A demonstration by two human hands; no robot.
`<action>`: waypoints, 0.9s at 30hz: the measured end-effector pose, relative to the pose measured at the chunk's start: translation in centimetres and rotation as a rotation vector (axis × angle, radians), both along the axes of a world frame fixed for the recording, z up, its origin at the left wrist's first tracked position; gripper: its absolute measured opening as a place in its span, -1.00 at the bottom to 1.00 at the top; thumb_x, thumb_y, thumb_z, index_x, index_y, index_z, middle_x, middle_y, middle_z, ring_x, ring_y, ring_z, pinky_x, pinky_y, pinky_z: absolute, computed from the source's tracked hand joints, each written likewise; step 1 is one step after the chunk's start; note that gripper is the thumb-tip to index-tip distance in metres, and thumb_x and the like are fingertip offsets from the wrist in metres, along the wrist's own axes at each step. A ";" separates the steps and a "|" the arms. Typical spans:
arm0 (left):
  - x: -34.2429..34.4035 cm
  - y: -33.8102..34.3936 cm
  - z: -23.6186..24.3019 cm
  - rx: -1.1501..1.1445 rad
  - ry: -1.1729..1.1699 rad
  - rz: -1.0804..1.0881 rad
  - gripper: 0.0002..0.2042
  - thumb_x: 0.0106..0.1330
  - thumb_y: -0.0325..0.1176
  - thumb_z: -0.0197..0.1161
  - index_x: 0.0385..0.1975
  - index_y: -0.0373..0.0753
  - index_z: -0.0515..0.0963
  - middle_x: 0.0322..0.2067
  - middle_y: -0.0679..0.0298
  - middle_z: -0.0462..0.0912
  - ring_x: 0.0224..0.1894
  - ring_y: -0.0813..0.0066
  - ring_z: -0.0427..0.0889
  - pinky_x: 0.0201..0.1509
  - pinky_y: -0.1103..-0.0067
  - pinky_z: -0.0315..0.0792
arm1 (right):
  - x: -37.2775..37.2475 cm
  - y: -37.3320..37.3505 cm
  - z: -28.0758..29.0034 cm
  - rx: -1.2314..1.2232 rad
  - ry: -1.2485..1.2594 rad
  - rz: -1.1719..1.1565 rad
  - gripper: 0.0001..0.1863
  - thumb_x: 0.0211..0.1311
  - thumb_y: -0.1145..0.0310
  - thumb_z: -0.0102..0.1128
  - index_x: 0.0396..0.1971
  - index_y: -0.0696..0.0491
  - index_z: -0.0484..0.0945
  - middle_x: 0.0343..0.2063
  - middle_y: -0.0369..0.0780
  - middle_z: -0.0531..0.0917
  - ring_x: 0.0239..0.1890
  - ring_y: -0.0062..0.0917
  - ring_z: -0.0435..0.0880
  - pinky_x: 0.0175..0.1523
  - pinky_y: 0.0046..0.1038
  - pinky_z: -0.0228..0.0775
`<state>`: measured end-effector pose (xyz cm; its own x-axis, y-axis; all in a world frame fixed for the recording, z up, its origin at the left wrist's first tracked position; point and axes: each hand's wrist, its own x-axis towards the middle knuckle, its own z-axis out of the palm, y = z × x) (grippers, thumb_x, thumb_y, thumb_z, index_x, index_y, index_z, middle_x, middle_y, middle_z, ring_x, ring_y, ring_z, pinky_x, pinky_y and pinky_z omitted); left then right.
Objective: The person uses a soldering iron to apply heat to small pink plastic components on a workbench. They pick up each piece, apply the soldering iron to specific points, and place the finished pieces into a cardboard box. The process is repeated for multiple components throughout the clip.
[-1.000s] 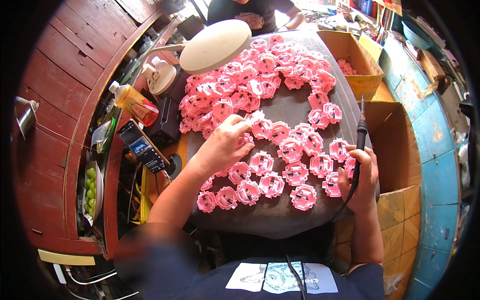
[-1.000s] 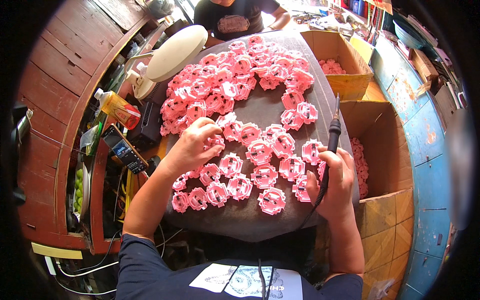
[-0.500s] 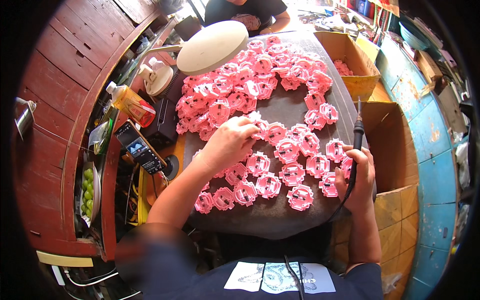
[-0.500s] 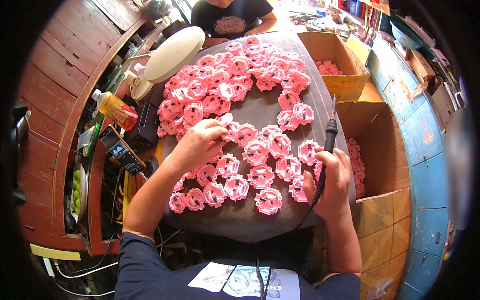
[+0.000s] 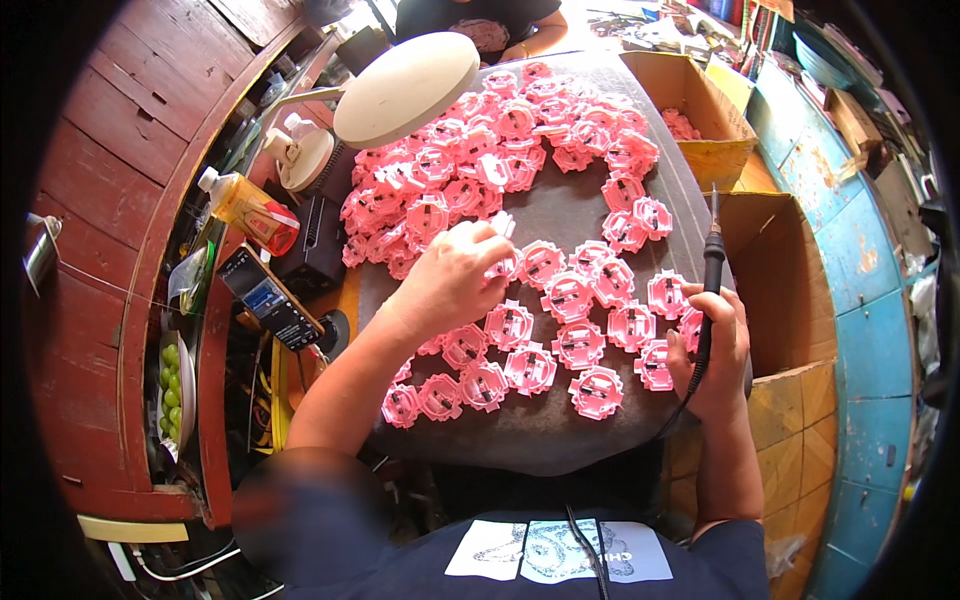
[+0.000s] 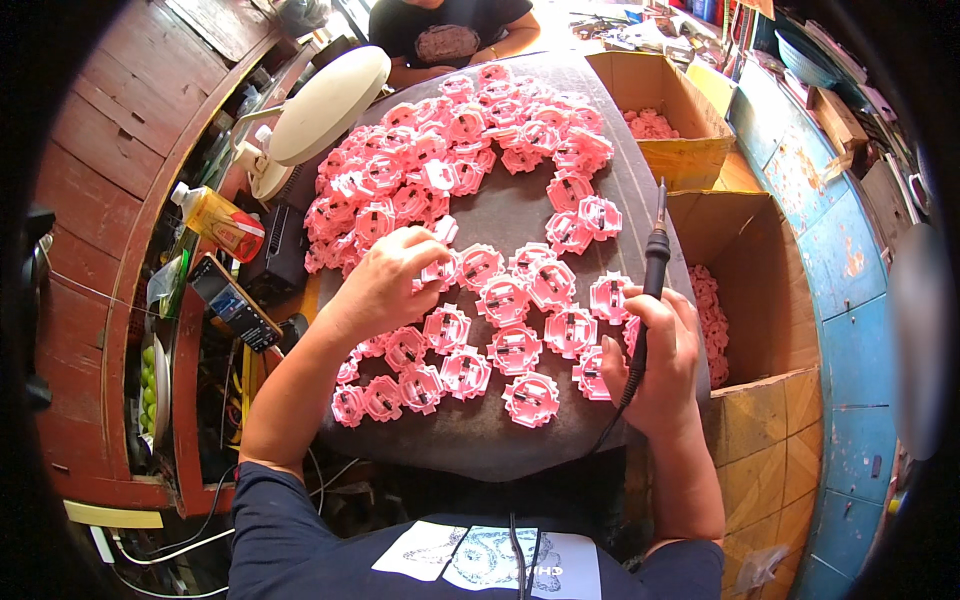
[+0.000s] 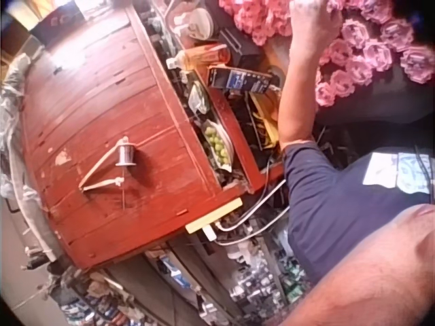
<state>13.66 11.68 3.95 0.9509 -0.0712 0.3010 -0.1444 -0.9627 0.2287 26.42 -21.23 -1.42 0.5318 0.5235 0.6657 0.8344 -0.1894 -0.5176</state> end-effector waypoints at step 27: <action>0.1 -5.4 -0.2 0.070 -0.028 -0.203 -0.63 0.19 -0.61 0.28 0.01 -0.17 0.64 0.11 0.18 0.63 0.23 0.09 0.60 0.37 0.17 0.39 | 0.1 -0.1 -0.1 0.024 0.022 0.002 -0.50 0.03 0.53 0.37 0.04 0.11 0.49 -0.06 0.00 0.74 0.03 0.03 0.66 0.27 -0.01 0.40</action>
<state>13.72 6.33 3.75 0.9065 -0.2816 0.3145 -0.3419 -0.9268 0.1556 26.47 -21.29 -1.57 0.5454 0.5086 0.6663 0.8231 -0.1750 -0.5402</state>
